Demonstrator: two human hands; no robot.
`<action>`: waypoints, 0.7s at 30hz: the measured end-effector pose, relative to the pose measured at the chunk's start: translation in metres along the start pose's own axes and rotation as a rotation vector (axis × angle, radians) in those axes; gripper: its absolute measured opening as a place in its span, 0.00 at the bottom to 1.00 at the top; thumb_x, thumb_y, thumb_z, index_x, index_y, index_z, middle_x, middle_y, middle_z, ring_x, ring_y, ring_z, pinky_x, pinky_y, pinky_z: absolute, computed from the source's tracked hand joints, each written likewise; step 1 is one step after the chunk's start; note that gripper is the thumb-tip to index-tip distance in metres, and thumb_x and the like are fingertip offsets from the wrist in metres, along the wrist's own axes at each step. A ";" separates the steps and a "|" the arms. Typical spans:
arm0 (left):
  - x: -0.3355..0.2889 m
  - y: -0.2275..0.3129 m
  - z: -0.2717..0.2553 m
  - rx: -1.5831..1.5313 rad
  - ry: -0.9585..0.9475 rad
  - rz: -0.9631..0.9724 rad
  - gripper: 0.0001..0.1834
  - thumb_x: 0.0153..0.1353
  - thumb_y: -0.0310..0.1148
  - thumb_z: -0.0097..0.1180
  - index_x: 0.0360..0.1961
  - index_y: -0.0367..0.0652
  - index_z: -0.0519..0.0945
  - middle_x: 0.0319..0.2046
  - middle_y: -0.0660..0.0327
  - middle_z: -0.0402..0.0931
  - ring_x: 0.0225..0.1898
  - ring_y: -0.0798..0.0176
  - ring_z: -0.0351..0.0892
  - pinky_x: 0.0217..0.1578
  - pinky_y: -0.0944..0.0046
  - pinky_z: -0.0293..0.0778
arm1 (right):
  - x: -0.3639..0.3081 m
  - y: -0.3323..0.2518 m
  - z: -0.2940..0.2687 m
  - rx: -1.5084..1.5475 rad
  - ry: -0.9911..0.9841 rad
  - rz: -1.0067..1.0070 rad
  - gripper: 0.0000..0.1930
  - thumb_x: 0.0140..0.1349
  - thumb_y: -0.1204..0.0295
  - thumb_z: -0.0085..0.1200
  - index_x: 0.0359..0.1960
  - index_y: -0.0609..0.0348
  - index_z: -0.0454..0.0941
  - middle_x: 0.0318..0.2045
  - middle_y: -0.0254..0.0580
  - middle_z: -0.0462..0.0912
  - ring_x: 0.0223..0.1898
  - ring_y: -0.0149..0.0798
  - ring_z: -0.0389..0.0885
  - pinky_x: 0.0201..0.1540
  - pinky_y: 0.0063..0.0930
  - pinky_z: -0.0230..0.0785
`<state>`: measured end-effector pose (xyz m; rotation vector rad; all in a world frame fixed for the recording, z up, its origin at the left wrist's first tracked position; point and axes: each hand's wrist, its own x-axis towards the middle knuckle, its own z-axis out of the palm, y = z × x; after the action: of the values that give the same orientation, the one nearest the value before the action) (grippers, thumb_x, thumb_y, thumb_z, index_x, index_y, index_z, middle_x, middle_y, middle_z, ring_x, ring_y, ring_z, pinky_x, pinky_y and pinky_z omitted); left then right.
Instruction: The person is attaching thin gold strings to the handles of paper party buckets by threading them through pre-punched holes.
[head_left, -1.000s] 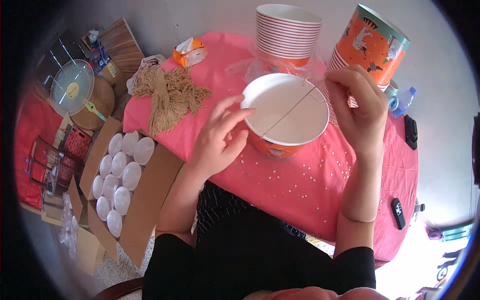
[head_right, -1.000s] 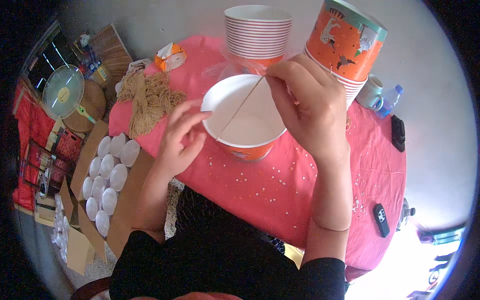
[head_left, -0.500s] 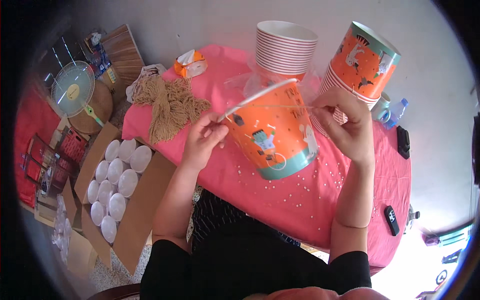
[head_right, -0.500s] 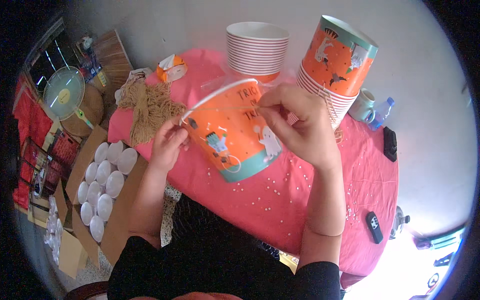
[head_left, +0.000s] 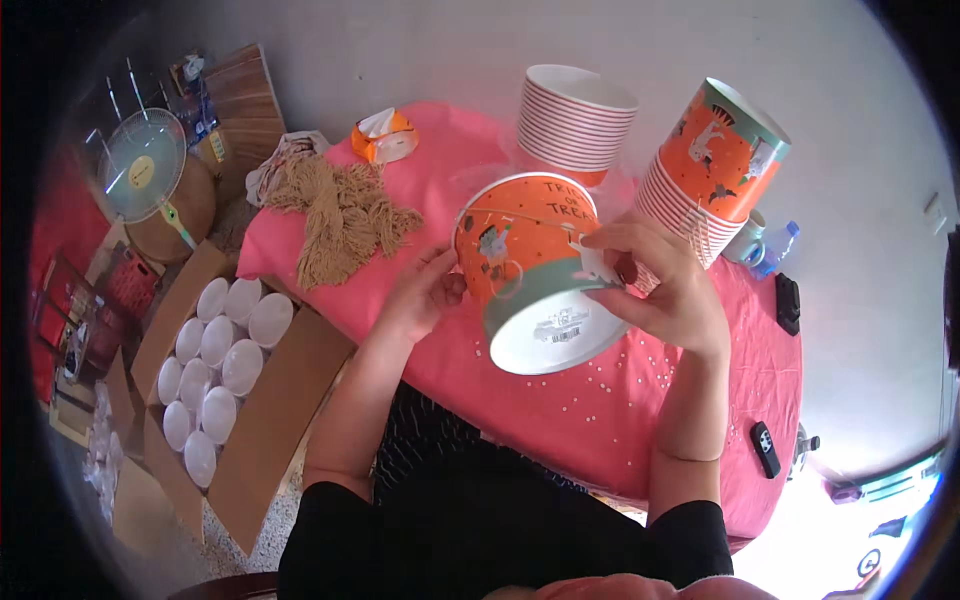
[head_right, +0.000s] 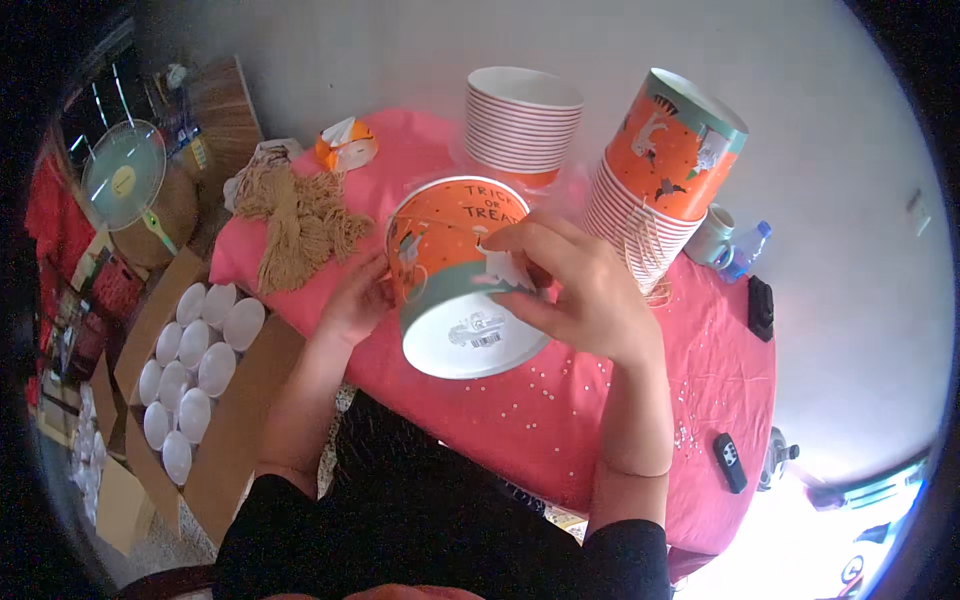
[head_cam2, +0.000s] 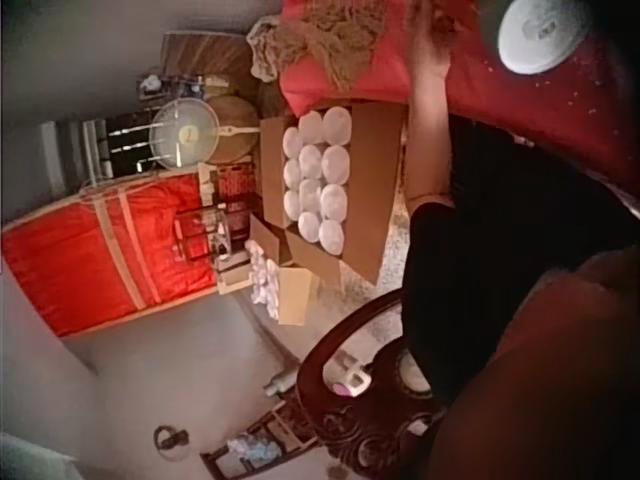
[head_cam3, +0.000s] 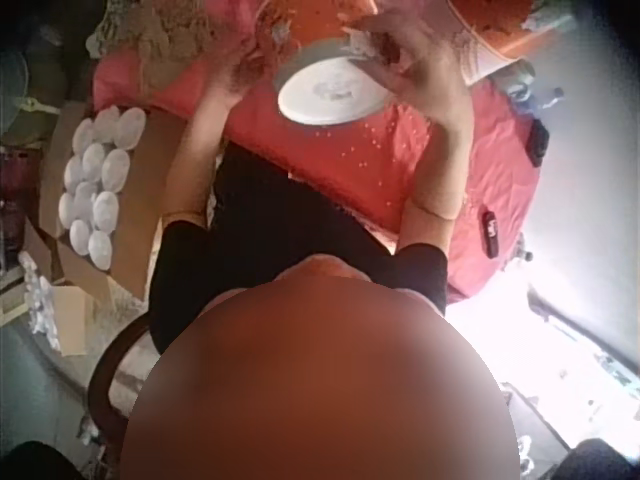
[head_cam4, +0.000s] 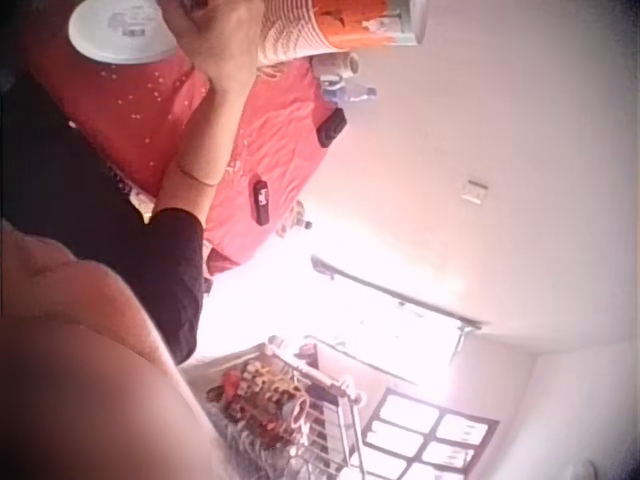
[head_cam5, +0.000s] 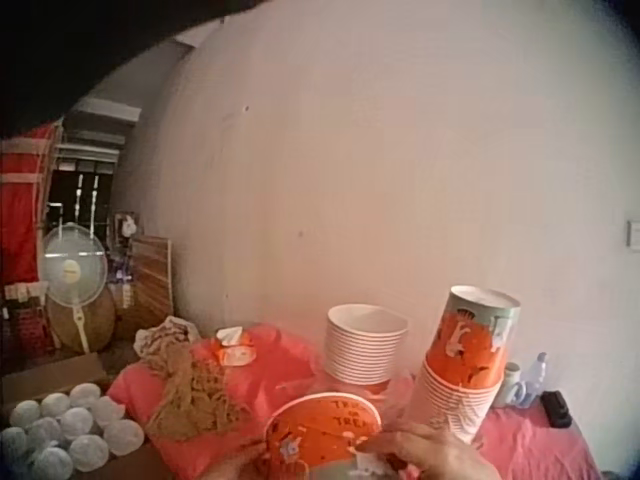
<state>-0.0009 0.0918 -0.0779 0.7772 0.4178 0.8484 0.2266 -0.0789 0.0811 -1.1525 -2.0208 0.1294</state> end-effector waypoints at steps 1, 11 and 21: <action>0.007 0.000 0.001 0.057 0.013 0.047 0.10 0.67 0.35 0.53 0.48 0.48 0.76 0.35 0.67 0.79 0.28 0.75 0.75 0.28 0.76 0.69 | 0.003 -0.001 -0.001 -0.020 0.056 0.004 0.21 0.46 0.82 0.65 0.45 0.63 0.77 0.35 0.37 0.77 0.28 0.29 0.74 0.29 0.22 0.66; 0.054 -0.045 0.013 0.768 -0.032 0.403 0.06 0.64 0.27 0.55 0.40 0.37 0.78 0.30 0.63 0.77 0.25 0.71 0.75 0.26 0.72 0.71 | 0.071 0.006 -0.102 -0.249 0.581 0.085 0.14 0.65 0.65 0.54 0.46 0.62 0.78 0.30 0.36 0.80 0.30 0.25 0.76 0.32 0.23 0.70; 0.045 -0.053 0.024 1.162 -0.204 0.697 0.05 0.57 0.24 0.57 0.35 0.39 0.78 0.32 0.57 0.77 0.30 0.60 0.78 0.31 0.64 0.73 | 0.063 0.018 -0.259 -0.450 0.662 0.643 0.25 0.67 0.54 0.43 0.60 0.53 0.69 0.23 0.38 0.79 0.15 0.31 0.76 0.19 0.24 0.72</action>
<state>0.0681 0.0946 -0.1036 2.1528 0.4471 1.1315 0.3964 -0.0916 0.2865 -1.8089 -1.0730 -0.3646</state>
